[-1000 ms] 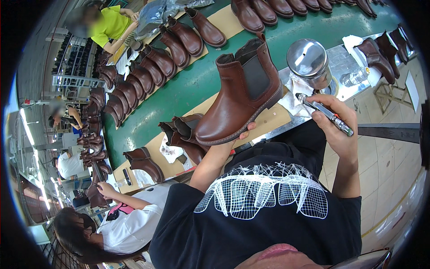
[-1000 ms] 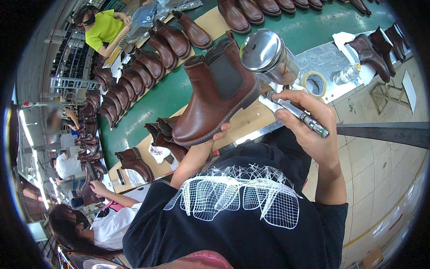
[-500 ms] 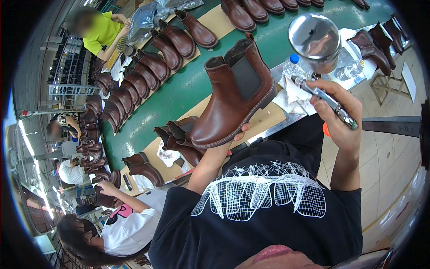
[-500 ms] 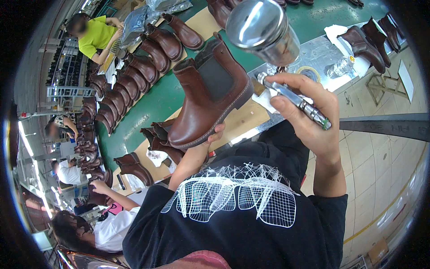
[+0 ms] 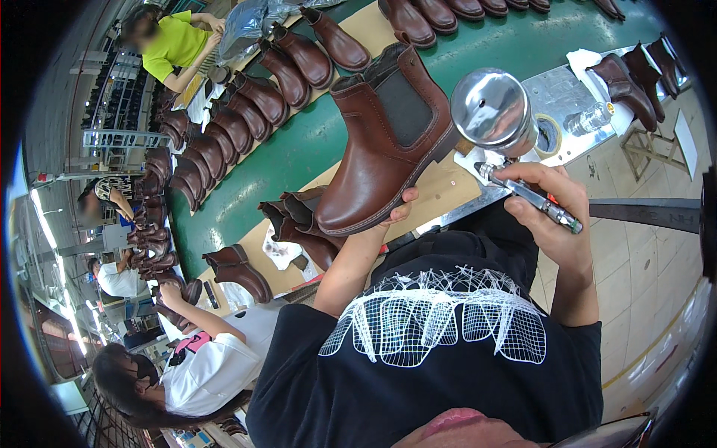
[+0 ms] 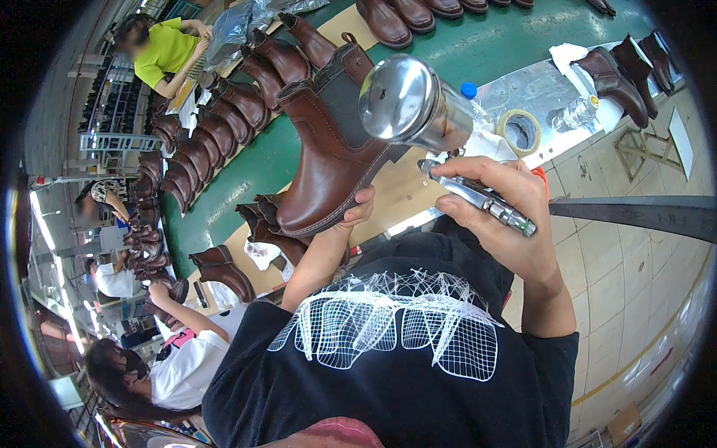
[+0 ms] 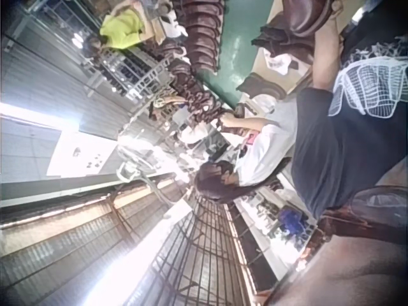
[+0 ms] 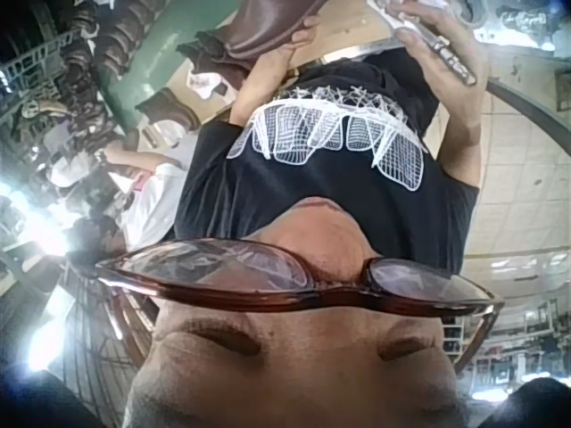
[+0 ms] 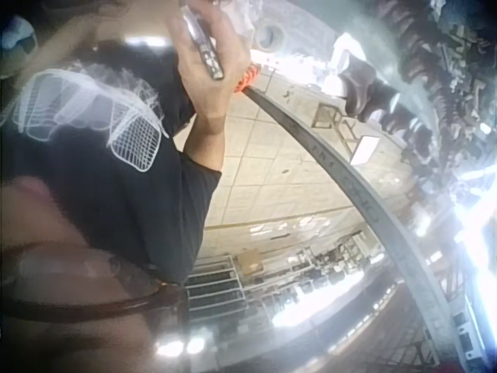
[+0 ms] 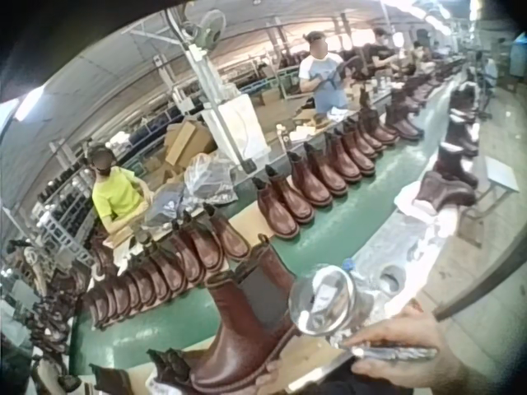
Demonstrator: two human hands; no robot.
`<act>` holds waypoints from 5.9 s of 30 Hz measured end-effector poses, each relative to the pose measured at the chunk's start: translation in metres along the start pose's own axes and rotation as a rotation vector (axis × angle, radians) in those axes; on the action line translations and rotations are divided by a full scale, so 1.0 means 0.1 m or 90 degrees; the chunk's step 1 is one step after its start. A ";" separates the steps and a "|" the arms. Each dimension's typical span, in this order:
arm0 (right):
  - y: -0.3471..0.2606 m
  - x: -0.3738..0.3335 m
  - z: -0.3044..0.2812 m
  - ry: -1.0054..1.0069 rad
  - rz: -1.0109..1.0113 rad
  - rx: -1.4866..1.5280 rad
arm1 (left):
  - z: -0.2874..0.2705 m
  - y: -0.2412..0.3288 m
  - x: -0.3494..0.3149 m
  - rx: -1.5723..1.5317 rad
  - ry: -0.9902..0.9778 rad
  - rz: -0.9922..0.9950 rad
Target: Inspecting and using an air spray gun to finish or clean leather boots on a manufacturing line.
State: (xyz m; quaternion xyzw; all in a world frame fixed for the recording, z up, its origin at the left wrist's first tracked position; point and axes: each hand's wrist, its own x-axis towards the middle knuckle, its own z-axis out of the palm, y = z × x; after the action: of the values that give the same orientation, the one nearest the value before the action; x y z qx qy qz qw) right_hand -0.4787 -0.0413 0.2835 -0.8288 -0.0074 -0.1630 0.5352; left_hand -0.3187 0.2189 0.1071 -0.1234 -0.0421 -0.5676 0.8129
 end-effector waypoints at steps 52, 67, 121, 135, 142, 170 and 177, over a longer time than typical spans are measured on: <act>0.79 0.58 0.01 0.002 0.389 0.197 | -1.35 3.34 1.91 0.312 0.830 0.605; 0.45 0.23 0.13 0.029 0.300 0.182 | 0.02 2.80 1.62 0.511 0.621 0.608; -0.91 0.27 0.59 0.046 -0.098 0.002 | 0.47 -0.22 -0.11 0.924 0.358 0.448; -0.91 0.18 0.69 -0.046 -0.110 -0.073 | 0.57 -0.17 -0.12 0.936 0.358 0.461; -0.80 0.13 0.73 -0.018 -0.101 -0.040 | 0.78 -0.22 -0.16 0.896 0.380 0.431; -0.56 0.14 0.47 0.168 -0.025 0.013 | 0.60 -0.12 -0.48 0.780 0.396 0.424; -0.66 0.06 0.57 0.102 -0.043 0.024 | 0.65 -0.12 -0.58 0.582 0.384 0.339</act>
State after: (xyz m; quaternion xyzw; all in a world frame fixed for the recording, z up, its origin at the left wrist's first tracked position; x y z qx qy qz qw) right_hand -0.4705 0.0364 0.3219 -0.8020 0.0043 -0.2471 0.5438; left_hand -0.3457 0.2838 0.1599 0.3981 -0.0169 -0.2792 0.8737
